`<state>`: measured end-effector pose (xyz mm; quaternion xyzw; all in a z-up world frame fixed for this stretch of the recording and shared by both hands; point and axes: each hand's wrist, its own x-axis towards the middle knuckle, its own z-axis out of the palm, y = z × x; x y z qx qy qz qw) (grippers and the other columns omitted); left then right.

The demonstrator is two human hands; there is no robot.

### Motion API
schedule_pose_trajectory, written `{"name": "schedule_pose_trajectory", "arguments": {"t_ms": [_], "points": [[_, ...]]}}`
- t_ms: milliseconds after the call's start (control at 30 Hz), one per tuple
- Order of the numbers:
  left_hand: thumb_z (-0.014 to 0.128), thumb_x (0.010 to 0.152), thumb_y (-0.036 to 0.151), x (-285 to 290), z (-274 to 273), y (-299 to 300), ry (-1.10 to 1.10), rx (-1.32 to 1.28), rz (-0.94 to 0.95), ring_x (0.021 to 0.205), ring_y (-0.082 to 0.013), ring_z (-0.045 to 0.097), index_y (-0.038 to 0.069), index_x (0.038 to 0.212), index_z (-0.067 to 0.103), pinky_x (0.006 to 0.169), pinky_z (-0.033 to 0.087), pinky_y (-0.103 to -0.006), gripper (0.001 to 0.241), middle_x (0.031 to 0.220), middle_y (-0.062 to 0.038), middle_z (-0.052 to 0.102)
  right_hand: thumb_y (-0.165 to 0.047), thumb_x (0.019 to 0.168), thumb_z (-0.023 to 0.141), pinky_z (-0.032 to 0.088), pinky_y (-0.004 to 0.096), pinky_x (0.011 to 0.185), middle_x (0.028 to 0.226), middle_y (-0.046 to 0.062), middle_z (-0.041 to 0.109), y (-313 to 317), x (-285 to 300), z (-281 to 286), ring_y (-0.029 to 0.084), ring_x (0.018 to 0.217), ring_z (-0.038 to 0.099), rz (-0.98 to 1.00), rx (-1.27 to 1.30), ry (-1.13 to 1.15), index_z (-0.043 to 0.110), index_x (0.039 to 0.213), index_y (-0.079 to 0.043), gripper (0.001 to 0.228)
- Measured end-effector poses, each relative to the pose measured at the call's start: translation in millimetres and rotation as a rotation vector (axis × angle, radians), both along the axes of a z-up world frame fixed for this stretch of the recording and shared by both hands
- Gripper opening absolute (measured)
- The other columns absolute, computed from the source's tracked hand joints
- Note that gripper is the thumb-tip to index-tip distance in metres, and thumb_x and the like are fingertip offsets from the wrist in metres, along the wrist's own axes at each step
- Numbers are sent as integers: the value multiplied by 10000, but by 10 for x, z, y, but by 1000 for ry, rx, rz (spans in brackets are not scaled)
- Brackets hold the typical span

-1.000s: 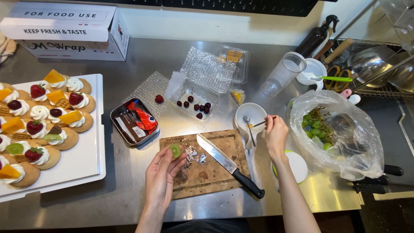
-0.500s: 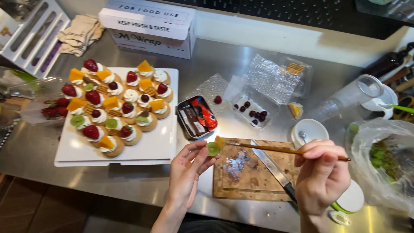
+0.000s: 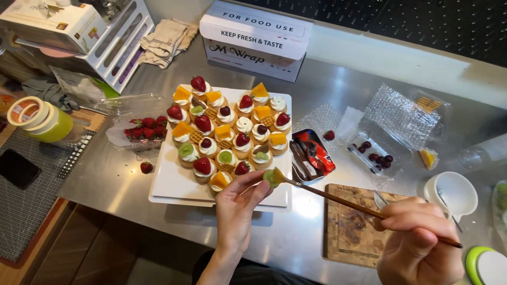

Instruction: Decorating small cream-topped pastries with cut fruit like strawberries and grapes

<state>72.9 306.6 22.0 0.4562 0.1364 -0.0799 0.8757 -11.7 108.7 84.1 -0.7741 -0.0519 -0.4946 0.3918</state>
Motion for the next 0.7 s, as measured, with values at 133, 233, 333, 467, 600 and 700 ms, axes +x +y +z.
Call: {"name": "schedule_pose_trajectory", "arguments": {"t_ms": [133, 233, 333, 467, 600, 700], "points": [[835, 746, 35, 146, -11, 249, -44, 10, -24, 874, -249, 753, -74, 1082, 772, 833, 661, -369, 359, 982, -223, 806, -253, 1129, 367, 471, 316, 690, 757, 152, 588, 342, 127, 31, 203, 612, 591, 33, 39, 92, 532, 906, 5, 379], [832, 744, 14, 254, -49, 380, -72, 25, -64, 924, -253, 779, -73, 1075, 765, 857, 658, -358, 349, 1053, -233, 815, -208, 1138, 355, 437, 385, 705, 716, 159, 558, 435, 176, -12, 274, 636, 557, -96, -43, 28, 495, 873, 50, 395], [829, 746, -19, 355, -80, 453, -75, 20, -95, 930, -261, 783, -66, 1073, 763, 864, 653, -348, 337, 1058, -233, 814, -287, 1190, 321, 443, 346, 812, 803, 184, 564, 498, 131, -23, 271, 747, 565, -183, 34, 99, 497, 942, 29, 438], [835, 736, -27, 468, -88, 493, -75, 32, -128, 926, -266, 785, -75, 1084, 767, 869, 658, -356, 358, 1034, -225, 815, -239, 1168, 354, 558, 221, 608, 868, 122, 633, 605, 263, -54, 169, 687, 635, -39, 112, 113, 541, 981, -21, 343], [825, 759, 15, 630, 33, 567, -149, 59, -190, 940, -265, 793, -60, 1073, 764, 850, 668, -349, 329, 1069, -232, 816, -190, 1170, 383, 436, 306, 547, 801, 235, 525, 629, 420, -73, 288, 719, 559, -147, 265, 85, 497, 932, 84, 380], [801, 806, 75, 896, 147, 686, -279, 124, -294, 992, -280, 797, 8, 1102, 754, 881, 680, -367, 307, 1109, -205, 809, -196, 1193, 381, 445, 314, 566, 836, 232, 515, 545, 427, -112, 294, 756, 546, -173, 307, 100, 486, 966, 77, 370]]}}
